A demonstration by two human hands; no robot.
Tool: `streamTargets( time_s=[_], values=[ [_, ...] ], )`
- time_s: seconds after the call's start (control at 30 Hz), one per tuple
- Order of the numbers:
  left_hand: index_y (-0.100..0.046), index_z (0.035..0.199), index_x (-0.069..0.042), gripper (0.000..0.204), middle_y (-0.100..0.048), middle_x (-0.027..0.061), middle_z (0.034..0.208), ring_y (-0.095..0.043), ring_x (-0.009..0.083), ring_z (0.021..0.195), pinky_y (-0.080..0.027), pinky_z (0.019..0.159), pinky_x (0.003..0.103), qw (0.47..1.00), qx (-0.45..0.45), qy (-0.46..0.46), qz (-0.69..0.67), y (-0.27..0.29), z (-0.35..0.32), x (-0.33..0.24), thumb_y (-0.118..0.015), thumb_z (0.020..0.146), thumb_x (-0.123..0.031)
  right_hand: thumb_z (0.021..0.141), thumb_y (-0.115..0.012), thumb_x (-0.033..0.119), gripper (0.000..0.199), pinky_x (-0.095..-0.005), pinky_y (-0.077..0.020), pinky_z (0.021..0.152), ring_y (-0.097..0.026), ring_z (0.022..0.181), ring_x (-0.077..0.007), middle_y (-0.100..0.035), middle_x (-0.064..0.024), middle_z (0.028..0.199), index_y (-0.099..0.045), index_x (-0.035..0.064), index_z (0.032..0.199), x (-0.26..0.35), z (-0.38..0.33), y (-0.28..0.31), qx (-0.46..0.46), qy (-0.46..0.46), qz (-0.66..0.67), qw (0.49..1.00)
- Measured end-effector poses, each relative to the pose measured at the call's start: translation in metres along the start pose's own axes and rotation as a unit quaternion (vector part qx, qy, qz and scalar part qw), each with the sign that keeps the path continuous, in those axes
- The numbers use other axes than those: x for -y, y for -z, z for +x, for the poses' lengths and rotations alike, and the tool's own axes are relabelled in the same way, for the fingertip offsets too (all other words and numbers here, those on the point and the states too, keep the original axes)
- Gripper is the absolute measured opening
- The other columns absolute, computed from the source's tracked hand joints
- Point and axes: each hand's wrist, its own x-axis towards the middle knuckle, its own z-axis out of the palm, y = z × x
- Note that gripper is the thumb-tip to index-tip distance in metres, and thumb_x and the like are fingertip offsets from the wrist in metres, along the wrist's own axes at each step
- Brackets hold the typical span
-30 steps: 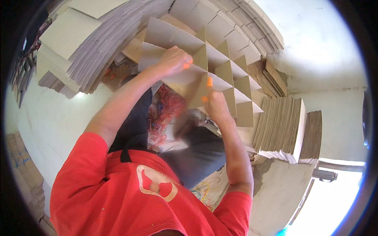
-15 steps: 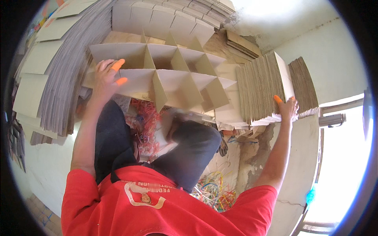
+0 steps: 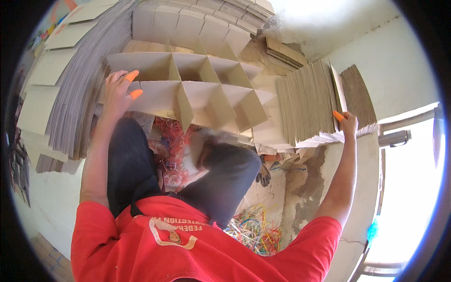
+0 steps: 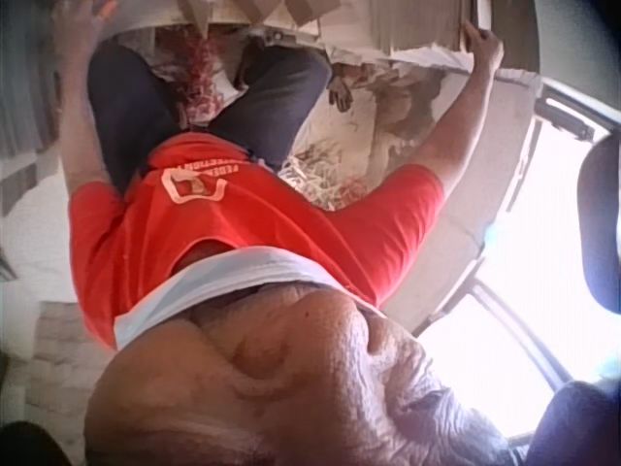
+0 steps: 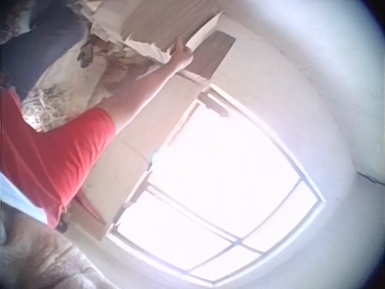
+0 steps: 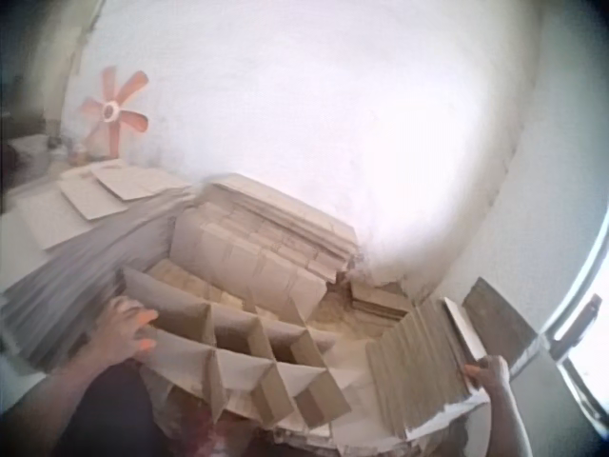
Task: The person sits on the floor and repeatedly folds flat cardboard pieces along pre-scored lines, then stacks the folded pieces to the right. The hands manipulate each piece individually, folding flaps inward and placing the finished units into a growing stack.
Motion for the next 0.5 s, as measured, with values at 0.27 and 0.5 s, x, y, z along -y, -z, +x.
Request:
streamTargets(
  time_s=[0.27, 0.5],
  values=[
    [-0.063, 0.122, -0.016, 0.055, -0.062, 0.0116, 0.116, -0.049, 0.0292, 0.120, -0.034, 0.103, 0.045, 0.999, 0.008, 0.040, 0.013, 0.009, -0.012, 0.024, -0.078, 0.070, -0.026, 0.081, -0.056, -0.008, 0.021, -0.0401, -0.0528, 0.063, -0.067, 0.077, -0.0307, -0.068, -0.0179, 0.092, -0.063, -0.0017, 0.099, 0.208, -0.064, 0.032, -0.211, 0.271, 0.046, 0.938],
    [-0.073, 0.100, -0.016, 0.029, -0.069, 0.0037, 0.097, -0.054, 0.0233, 0.102, -0.037, 0.093, 0.039, 0.989, 0.035, 0.116, -0.088, -0.004, -0.018, 0.037, -0.077, 0.072, -0.017, 0.079, -0.068, -0.006, 0.055, -0.0218, -0.0471, 0.064, -0.056, 0.076, -0.0041, -0.070, -0.0020, 0.102, -0.057, 0.0048, 0.131, 0.373, -0.170, 0.022, -0.008, 0.245, 0.433, 0.868]
  ],
)
